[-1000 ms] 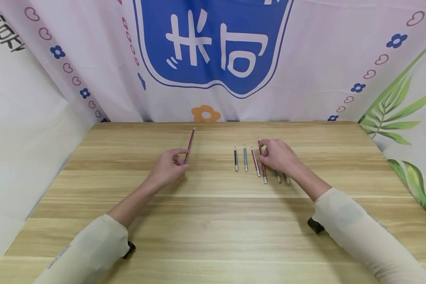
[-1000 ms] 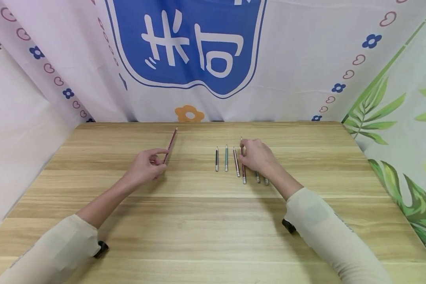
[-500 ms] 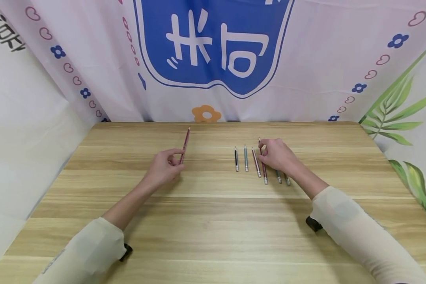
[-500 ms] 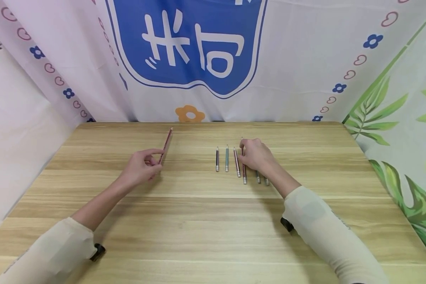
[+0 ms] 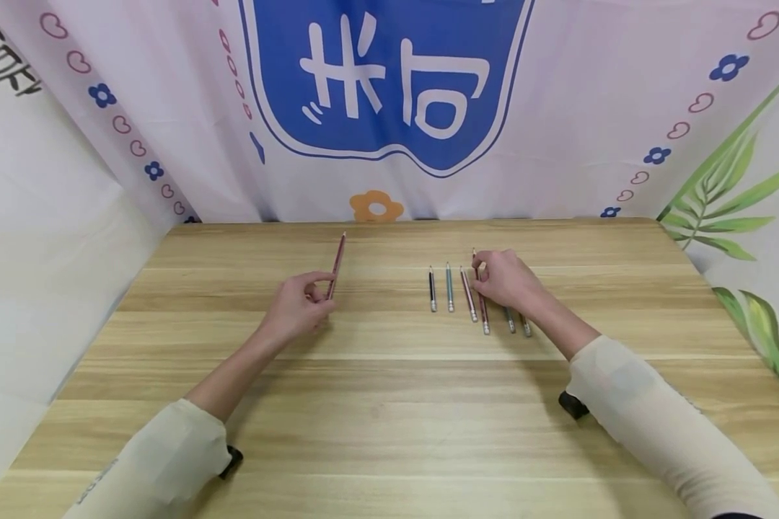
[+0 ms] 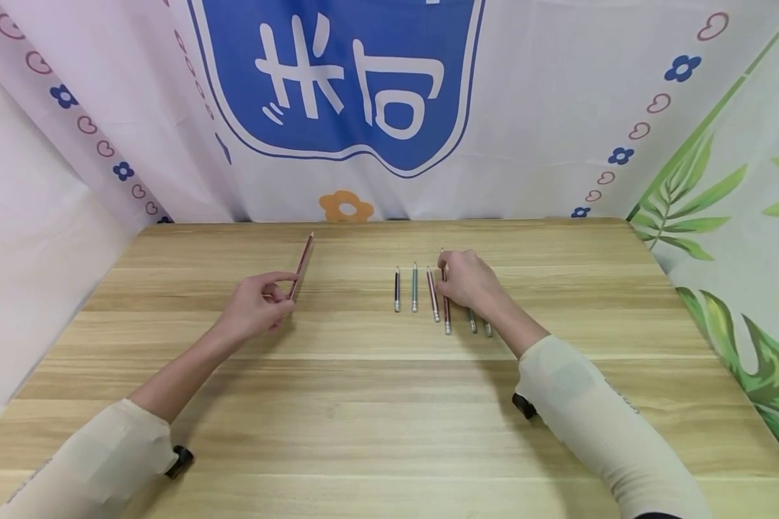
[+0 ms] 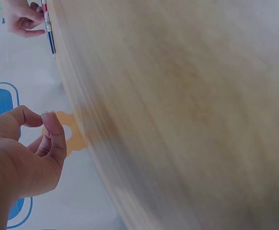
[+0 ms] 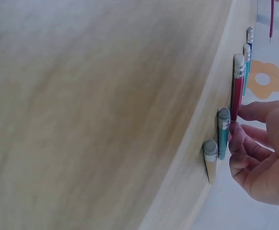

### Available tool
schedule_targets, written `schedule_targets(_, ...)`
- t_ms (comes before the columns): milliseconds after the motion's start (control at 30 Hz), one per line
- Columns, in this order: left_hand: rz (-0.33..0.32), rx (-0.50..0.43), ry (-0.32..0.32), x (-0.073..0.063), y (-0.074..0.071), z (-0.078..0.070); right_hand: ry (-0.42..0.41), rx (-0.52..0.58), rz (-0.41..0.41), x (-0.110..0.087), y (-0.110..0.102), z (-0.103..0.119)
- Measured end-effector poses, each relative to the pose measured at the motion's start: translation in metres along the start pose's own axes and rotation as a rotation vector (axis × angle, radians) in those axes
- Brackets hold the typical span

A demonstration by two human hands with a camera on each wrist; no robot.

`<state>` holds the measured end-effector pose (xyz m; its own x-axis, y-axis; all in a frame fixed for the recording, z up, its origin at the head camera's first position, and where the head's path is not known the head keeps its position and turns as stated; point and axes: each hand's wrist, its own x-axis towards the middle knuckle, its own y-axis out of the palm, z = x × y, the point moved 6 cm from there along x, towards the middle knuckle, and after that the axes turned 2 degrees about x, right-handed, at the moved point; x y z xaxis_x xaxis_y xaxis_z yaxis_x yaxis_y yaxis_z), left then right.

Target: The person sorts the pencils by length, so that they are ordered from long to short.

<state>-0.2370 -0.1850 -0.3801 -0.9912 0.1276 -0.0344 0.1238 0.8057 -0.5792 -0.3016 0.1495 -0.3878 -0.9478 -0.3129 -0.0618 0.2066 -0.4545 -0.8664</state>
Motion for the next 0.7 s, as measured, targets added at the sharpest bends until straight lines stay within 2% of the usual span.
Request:
schedule_targets(467,0.002,0.004,-0.013,-0.0009,-0.0028,0.0046,0.077,0.027,-0.005,0.0007,0.0015,-0.0028)
schedule_targets(700,0.001,0.015,-0.031,-0.0018,-0.0041,0.0061,0.080,0.027,-0.014,0.0021,0.0017,0.0004)
